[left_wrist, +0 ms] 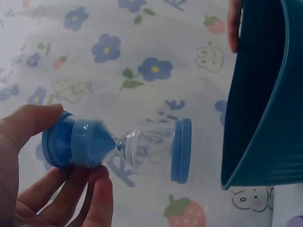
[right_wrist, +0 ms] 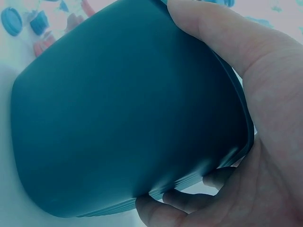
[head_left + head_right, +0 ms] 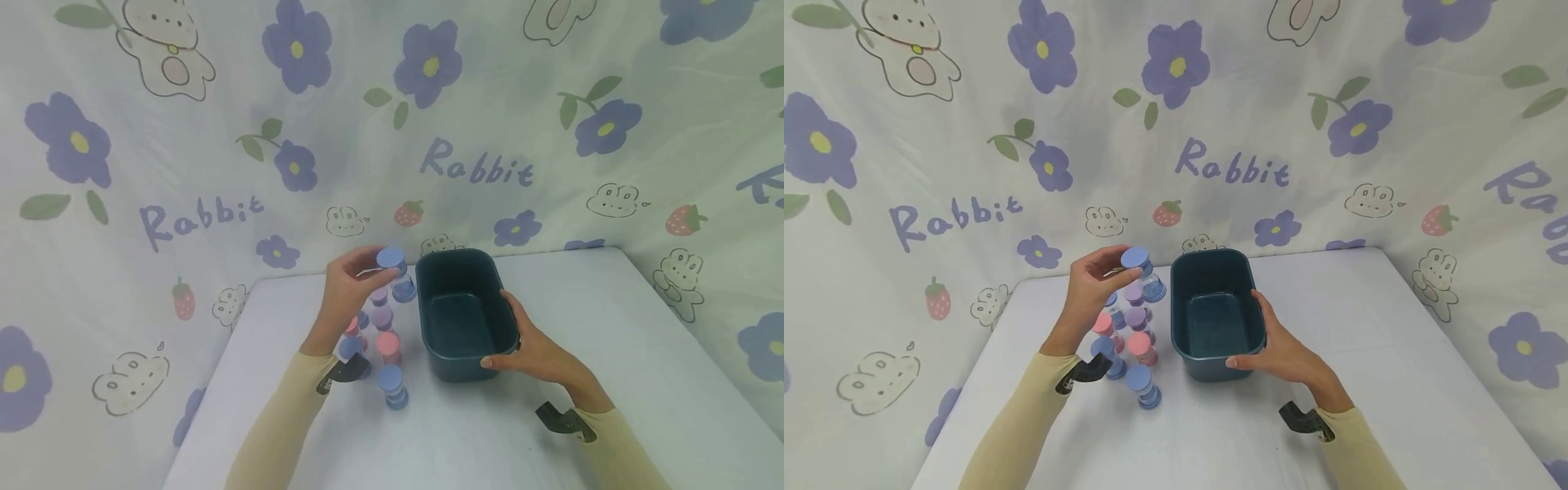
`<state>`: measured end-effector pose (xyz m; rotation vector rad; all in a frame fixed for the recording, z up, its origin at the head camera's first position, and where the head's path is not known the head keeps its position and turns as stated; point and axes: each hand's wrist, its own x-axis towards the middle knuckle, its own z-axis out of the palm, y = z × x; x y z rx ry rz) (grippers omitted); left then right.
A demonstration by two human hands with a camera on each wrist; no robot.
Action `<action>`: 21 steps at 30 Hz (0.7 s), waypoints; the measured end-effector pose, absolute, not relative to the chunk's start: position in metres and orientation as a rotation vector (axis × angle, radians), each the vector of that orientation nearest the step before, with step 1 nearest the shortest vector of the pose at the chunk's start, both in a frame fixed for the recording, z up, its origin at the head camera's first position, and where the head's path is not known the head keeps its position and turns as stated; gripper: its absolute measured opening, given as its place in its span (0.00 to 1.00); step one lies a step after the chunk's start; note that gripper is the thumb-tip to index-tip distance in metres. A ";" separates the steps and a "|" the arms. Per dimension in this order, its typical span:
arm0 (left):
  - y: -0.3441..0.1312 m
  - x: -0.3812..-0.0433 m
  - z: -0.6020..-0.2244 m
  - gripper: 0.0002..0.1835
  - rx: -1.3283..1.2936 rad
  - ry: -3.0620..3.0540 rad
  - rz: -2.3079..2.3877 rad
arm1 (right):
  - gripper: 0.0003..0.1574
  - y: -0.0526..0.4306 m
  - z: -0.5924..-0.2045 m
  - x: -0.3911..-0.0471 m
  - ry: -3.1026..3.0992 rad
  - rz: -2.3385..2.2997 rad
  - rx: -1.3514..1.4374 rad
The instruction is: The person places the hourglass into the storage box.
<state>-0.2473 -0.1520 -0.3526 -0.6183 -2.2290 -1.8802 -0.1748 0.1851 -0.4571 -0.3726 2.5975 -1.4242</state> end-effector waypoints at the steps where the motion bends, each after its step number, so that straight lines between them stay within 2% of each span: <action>1: -0.150 -0.250 -0.352 0.22 -0.628 -2.233 -1.880 | 0.81 0.185 -0.457 -0.175 2.595 -1.427 -0.370; 21: -0.117 -0.294 -0.356 0.23 -0.634 -2.516 -1.798 | 0.81 0.185 -0.459 -0.175 2.606 -1.427 -0.377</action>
